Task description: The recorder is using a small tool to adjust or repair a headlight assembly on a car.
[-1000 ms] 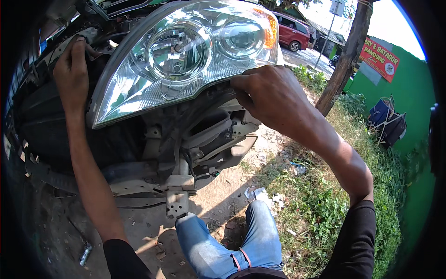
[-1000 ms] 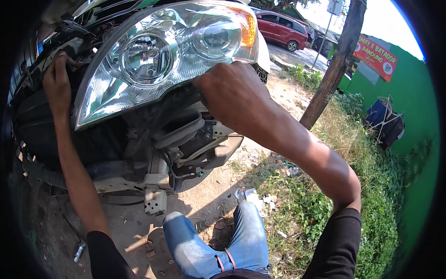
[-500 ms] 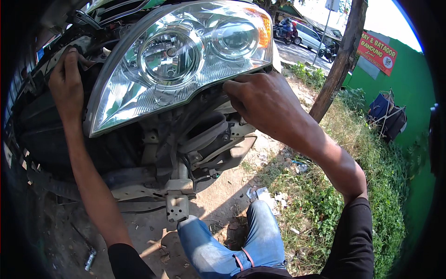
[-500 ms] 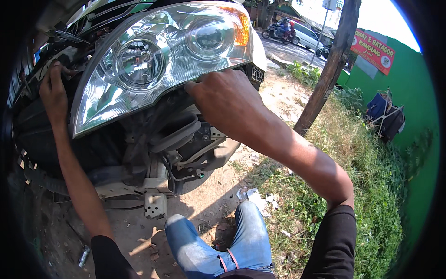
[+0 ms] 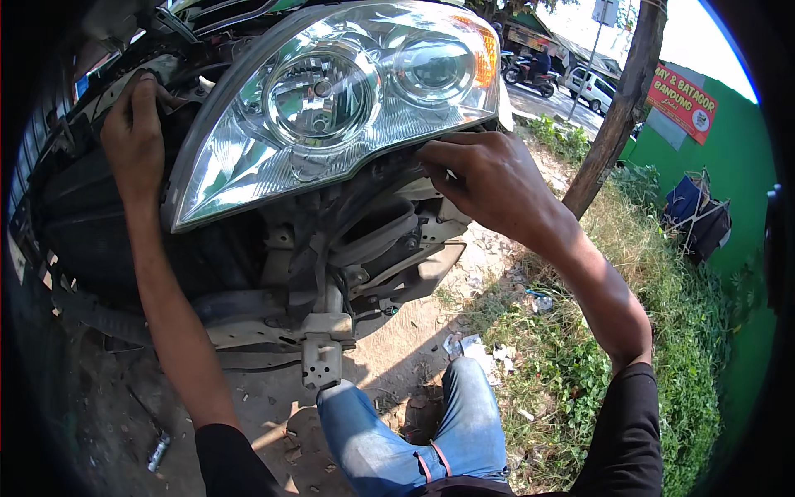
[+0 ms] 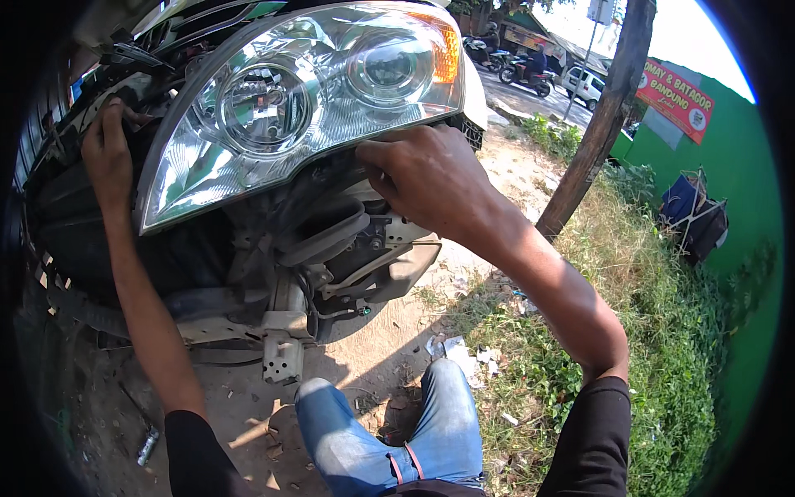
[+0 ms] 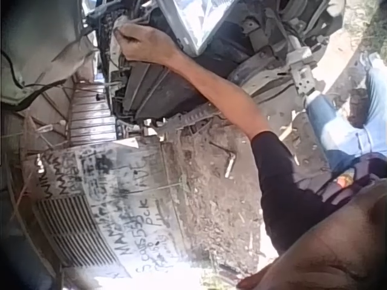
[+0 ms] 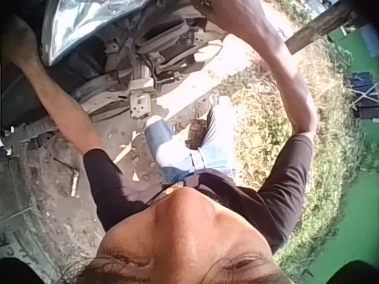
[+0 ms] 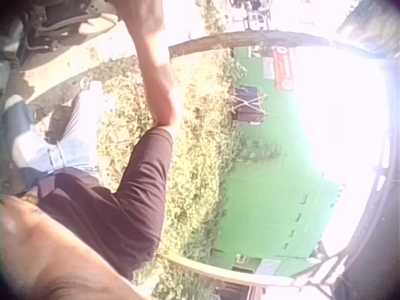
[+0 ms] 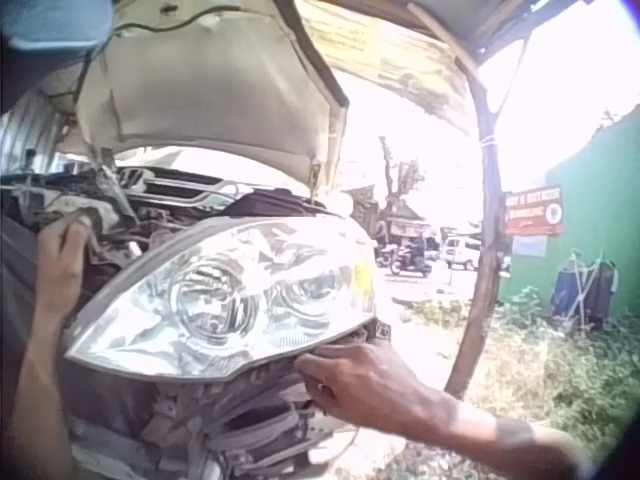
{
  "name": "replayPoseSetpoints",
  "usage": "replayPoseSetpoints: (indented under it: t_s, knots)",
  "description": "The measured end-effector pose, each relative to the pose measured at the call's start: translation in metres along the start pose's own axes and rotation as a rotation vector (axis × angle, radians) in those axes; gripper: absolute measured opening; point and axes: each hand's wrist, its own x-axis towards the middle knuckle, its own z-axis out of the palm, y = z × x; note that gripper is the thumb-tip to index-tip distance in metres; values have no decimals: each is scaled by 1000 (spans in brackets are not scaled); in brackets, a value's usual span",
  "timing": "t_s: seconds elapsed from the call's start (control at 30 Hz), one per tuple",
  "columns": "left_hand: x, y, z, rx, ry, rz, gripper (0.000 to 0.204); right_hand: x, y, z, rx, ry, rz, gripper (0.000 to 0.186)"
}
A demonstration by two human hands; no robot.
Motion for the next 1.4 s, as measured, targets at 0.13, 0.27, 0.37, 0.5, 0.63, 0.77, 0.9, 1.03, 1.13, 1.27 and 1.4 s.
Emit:
replayPoseSetpoints:
  t_s: [0.13,0.27,0.37,0.5,0.63,0.77,0.9,1.03,1.13,1.27,1.4]
  knots:
    - [0,2,1,-31,27,34,35,0,0,11,79,15,65,16]
    - [-1,-3,-2,20,-20,-12,36,-5,4,4,69,0,-3,13]
    - [1,5,6,7,51,47,39,-5,10,17,153,81,-10,12]
    - [3,3,-7,22,-2,15,37,0,-21,12,81,45,31,11]
    - [-4,8,3,-10,-9,23,37,-16,-16,2,71,86,90,11]
    - [-1,11,-1,30,-16,-8,36,-5,-1,11,85,75,68,13]
    - [-4,6,-2,17,-10,2,37,-3,-8,4,16,39,38,13]
    - [-1,5,-1,16,-29,-24,37,-7,-5,1,31,28,39,13]
    - [4,5,-5,-9,-36,-9,37,10,-9,7,-76,55,2,14]
    - [-3,4,-1,7,-11,-19,37,-1,-13,3,-75,-36,57,14]
    - [1,9,-3,31,-37,-24,36,-2,-2,-1,-15,-42,72,14]
